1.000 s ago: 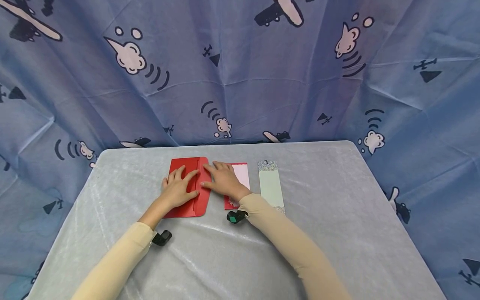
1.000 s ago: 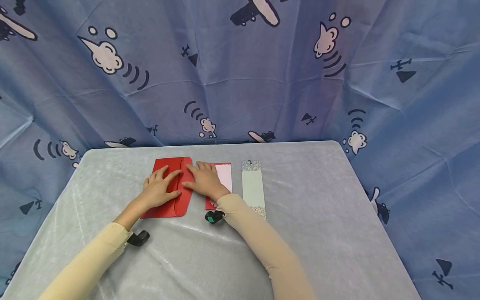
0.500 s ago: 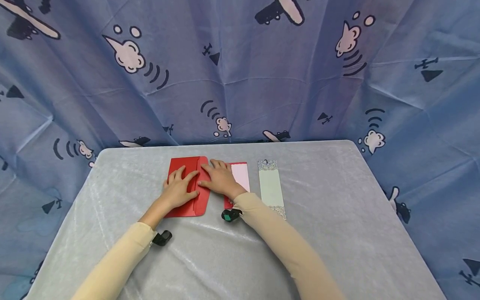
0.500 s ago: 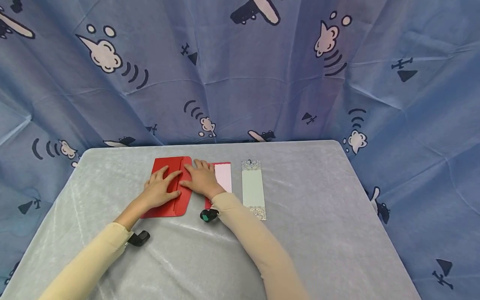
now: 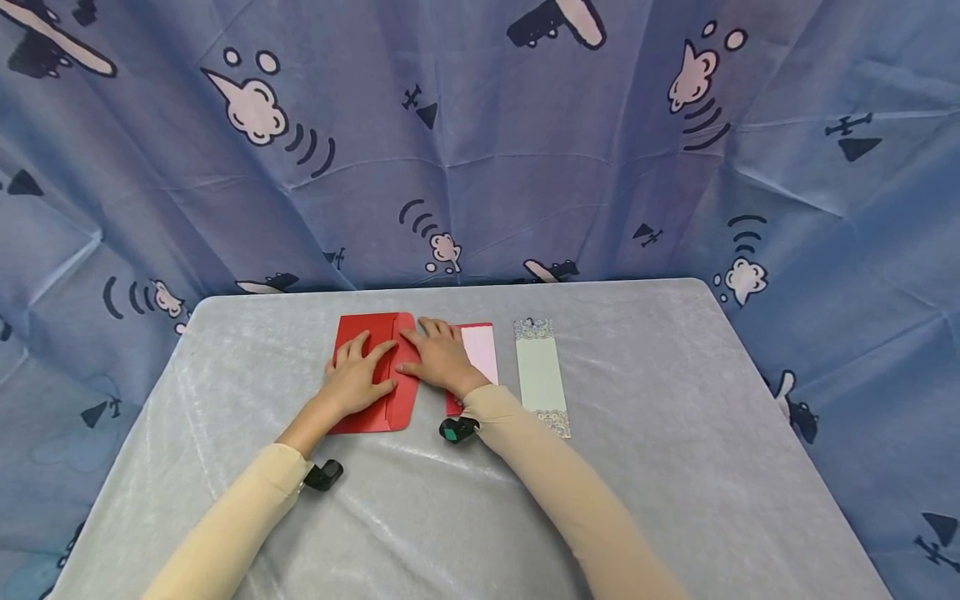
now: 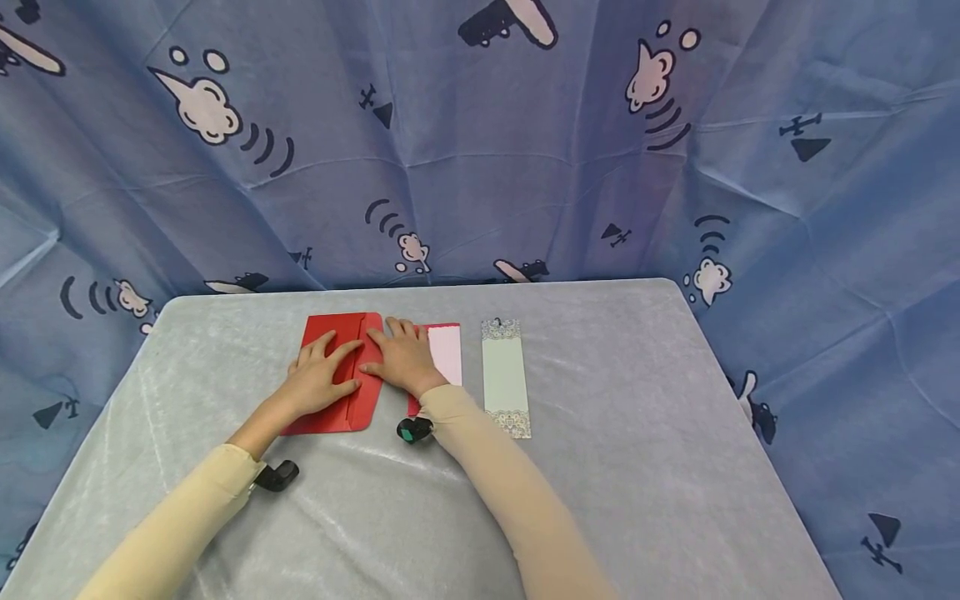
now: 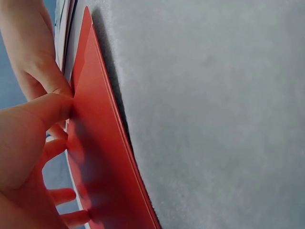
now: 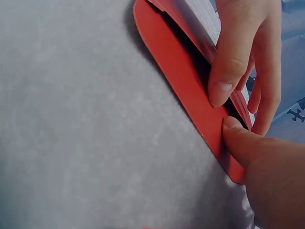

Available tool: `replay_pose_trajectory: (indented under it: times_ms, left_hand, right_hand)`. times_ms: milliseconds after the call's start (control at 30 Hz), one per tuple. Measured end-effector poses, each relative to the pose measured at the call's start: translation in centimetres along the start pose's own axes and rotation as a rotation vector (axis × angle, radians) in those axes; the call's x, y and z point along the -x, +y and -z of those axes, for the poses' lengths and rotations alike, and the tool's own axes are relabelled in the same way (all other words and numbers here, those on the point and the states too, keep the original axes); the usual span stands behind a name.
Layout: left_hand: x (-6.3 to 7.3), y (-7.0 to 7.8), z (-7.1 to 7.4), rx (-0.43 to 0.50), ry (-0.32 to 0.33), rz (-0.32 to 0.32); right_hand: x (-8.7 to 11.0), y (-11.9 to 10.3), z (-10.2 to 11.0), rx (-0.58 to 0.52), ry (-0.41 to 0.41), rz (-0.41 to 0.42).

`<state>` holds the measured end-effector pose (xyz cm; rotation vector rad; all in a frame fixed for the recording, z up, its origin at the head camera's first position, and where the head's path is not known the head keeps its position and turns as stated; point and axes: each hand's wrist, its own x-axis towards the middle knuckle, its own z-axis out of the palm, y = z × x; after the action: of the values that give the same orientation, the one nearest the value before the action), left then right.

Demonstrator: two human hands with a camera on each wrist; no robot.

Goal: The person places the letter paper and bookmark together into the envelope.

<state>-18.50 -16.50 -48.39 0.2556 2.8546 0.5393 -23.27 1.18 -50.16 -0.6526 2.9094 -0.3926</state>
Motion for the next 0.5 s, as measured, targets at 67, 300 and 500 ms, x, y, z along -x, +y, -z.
replay_pose_trajectory:
  times_ms: [67,300,500]
  left_hand:
    - [-0.04,0.02,0.00,-0.005,0.000,0.002]
    - [-0.21,0.04,0.02,-0.001,-0.003,0.012]
    - [-0.19,0.14,0.11,0.023,-0.007,0.019]
  right_hand:
    - [0.00,0.02,-0.03,0.001,0.003,-0.001]
    - [-0.01,0.04,-0.08,0.017,0.007,0.002]
    - [0.15,0.08,-0.18,0.016,0.010,0.004]
